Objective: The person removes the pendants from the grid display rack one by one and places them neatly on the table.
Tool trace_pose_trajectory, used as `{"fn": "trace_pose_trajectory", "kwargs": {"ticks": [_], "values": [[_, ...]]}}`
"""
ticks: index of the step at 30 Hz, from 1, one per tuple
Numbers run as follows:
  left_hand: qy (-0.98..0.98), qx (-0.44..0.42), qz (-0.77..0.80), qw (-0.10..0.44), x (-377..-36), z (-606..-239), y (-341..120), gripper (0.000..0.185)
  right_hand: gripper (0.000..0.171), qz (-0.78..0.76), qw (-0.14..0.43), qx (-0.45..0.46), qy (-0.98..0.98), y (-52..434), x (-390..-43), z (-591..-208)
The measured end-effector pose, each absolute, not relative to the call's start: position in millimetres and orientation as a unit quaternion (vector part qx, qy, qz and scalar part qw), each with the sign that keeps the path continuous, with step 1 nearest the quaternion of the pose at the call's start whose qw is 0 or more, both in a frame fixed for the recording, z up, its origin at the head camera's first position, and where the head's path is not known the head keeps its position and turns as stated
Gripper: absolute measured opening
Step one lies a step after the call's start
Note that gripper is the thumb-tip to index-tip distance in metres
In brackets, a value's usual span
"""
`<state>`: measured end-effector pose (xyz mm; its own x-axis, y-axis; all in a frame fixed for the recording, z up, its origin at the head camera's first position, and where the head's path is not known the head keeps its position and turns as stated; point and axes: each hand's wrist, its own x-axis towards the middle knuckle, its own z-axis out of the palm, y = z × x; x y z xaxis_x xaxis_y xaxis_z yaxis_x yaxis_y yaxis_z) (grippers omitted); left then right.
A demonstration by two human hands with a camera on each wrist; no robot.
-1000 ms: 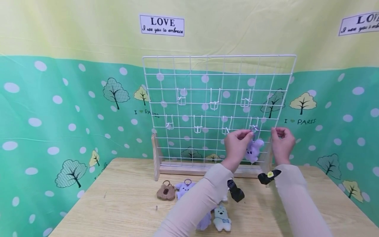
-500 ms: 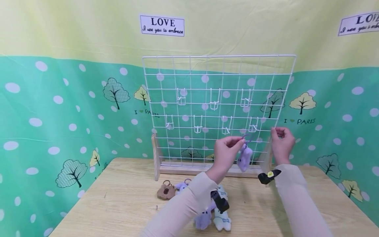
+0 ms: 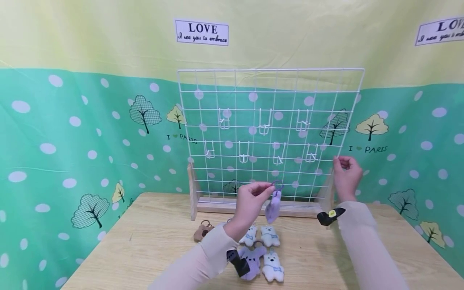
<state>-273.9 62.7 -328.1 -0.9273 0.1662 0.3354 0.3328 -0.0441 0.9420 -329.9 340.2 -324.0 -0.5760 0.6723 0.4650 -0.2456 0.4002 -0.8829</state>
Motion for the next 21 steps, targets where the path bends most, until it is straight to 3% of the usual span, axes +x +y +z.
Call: {"fn": "trace_pose_trajectory", "kwargs": {"ticks": [21], "values": [[-0.722,-0.168,-0.671,0.007,-246.1,-370.0,-24.5,0.023,0.024,0.516,0.449,-0.145,-0.715,340.3,-331.3,-326.4]]}}
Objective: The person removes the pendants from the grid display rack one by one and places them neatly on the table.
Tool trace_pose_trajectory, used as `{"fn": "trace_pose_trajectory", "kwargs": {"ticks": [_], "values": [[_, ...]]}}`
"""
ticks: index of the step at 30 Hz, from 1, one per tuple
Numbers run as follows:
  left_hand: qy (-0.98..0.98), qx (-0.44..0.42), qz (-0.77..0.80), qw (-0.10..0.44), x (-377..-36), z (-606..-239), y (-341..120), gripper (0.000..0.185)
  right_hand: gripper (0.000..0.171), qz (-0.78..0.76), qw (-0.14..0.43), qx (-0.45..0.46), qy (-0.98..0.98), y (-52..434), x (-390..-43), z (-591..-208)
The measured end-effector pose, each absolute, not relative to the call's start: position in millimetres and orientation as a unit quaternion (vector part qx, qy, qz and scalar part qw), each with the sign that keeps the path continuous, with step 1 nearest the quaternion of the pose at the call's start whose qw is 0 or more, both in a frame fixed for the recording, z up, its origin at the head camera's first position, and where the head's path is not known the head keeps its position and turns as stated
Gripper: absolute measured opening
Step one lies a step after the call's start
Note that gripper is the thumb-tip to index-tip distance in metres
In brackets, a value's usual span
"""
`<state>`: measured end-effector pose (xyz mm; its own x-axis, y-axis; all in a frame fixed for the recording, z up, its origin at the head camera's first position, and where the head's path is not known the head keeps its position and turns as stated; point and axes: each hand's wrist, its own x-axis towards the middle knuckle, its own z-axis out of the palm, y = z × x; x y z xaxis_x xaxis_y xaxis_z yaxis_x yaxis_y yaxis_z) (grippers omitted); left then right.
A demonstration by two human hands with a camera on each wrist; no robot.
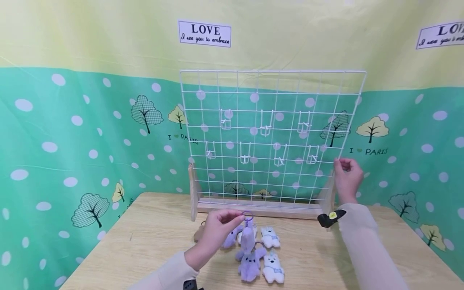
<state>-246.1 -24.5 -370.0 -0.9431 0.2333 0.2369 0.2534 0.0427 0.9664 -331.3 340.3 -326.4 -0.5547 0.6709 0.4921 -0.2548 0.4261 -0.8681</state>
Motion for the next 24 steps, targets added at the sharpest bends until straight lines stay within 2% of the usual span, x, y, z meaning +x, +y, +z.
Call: {"fn": "trace_pose_trajectory", "kwargs": {"ticks": [15,21,24], "values": [[-0.749,-0.215,-0.626,-0.021,-227.2,-399.4,-93.7,0.023,0.023,0.515,0.442,-0.15,-0.719,340.5,-330.9,-326.3],[-0.753,-0.211,-0.62,-0.052,-216.4,-401.7,-113.6,0.024,0.021,0.515,0.451,-0.142,-0.715,340.7,-331.5,-326.2],[-0.747,-0.233,-0.621,-0.048,-212.1,-400.5,-121.3,0.023,0.021,0.516,0.45,-0.142,-0.715,340.6,-330.8,-325.7]]}}
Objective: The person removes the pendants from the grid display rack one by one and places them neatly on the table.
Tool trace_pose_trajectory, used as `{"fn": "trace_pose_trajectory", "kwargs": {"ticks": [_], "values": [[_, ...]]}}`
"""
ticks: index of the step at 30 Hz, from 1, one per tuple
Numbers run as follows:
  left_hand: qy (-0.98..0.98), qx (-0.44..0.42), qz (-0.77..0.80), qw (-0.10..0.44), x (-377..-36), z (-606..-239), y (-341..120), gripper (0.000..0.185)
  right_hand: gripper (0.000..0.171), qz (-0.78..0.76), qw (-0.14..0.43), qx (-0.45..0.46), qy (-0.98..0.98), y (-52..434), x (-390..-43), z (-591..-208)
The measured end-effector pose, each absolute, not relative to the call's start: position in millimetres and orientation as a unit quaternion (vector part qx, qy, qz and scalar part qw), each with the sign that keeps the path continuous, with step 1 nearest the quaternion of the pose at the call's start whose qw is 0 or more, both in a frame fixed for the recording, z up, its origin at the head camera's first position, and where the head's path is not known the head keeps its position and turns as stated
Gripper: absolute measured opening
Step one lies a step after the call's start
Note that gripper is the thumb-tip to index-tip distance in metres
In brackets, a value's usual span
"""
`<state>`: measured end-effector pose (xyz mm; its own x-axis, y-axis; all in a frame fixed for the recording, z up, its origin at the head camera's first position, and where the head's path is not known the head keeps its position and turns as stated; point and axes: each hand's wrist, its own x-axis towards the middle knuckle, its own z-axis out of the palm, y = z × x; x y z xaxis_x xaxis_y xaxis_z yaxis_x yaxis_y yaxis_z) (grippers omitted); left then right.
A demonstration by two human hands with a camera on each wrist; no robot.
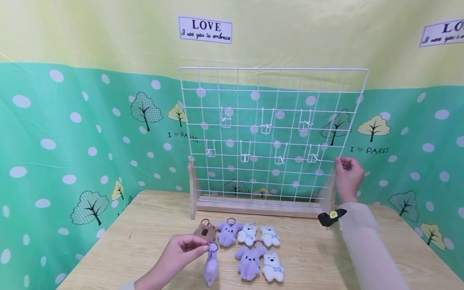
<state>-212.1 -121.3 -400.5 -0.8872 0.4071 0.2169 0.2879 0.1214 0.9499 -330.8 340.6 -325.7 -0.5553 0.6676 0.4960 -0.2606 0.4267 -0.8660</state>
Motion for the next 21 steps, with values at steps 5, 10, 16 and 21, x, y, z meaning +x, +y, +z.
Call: {"fn": "trace_pose_trajectory", "kwargs": {"ticks": [5,10,16,21], "values": [[0.729,0.269,0.626,0.06,-208.8,-402.3,-128.4,0.022,0.024,0.518,0.443,-0.144,-0.717,340.4,-330.2,-325.6],[0.726,0.276,0.624,0.089,-213.0,-408.2,-123.6,0.024,0.023,0.519,0.444,-0.144,-0.716,341.3,-330.0,-324.7],[0.734,0.3,0.606,0.061,-228.0,-419.4,-105.5,0.024,0.02,0.519,0.449,-0.144,-0.713,341.0,-330.0,-324.2],[0.771,0.26,0.579,0.043,-241.6,-425.1,-91.2,0.019,0.018,0.523,0.442,-0.151,-0.713,340.9,-330.2,-323.1]]}}
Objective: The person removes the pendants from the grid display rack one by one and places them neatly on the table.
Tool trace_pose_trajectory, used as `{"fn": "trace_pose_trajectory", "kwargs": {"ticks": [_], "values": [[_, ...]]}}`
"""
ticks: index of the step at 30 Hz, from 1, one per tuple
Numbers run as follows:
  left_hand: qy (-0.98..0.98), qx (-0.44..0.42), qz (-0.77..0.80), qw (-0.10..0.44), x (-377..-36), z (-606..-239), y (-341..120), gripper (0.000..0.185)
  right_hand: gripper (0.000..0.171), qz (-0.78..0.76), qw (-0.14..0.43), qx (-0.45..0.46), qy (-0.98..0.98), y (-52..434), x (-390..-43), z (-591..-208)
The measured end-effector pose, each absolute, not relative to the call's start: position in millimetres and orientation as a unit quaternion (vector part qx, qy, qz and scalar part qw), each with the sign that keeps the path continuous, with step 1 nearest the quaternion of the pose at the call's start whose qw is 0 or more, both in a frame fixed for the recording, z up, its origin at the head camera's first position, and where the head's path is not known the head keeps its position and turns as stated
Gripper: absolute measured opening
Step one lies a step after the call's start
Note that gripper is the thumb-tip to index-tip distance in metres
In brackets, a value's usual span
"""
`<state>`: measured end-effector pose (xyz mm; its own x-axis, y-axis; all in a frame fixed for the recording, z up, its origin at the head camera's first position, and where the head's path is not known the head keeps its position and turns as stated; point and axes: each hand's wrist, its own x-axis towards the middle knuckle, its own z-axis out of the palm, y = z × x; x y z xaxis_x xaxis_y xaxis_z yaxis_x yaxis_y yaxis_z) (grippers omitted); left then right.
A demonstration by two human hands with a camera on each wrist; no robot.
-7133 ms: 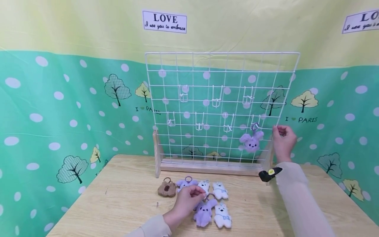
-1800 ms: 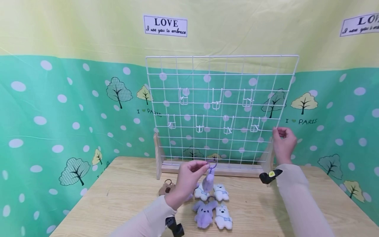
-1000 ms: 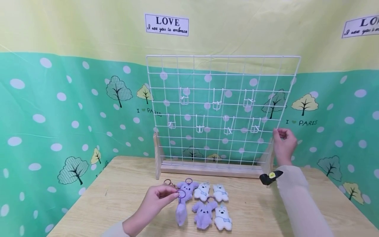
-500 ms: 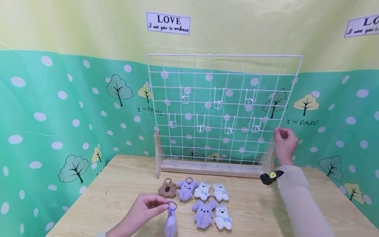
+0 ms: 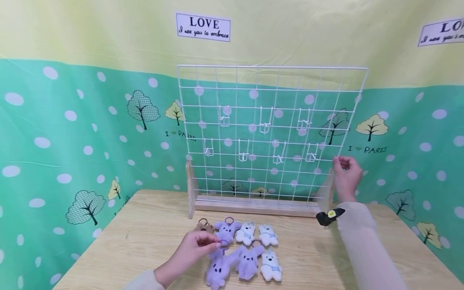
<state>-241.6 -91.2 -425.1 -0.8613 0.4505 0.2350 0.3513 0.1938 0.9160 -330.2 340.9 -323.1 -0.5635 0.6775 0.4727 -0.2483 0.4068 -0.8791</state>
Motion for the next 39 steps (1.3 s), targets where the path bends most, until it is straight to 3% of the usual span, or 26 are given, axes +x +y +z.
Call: {"fn": "trace_pose_trajectory", "kwargs": {"ticks": [15,26,39], "values": [[0.827,0.228,0.515,0.003,-266.0,-433.4,-73.1,0.008,0.024,0.519,0.448,-0.143,-0.714,341.2,-328.8,-322.7],[0.839,0.235,0.491,0.021,-271.9,-436.5,-71.6,0.007,0.023,0.525,0.445,-0.142,-0.712,341.7,-328.9,-322.9],[0.805,0.163,0.566,0.064,-271.3,-427.1,-98.6,0.023,0.026,0.545,0.425,-0.146,-0.708,343.0,-328.7,-328.4]]}}
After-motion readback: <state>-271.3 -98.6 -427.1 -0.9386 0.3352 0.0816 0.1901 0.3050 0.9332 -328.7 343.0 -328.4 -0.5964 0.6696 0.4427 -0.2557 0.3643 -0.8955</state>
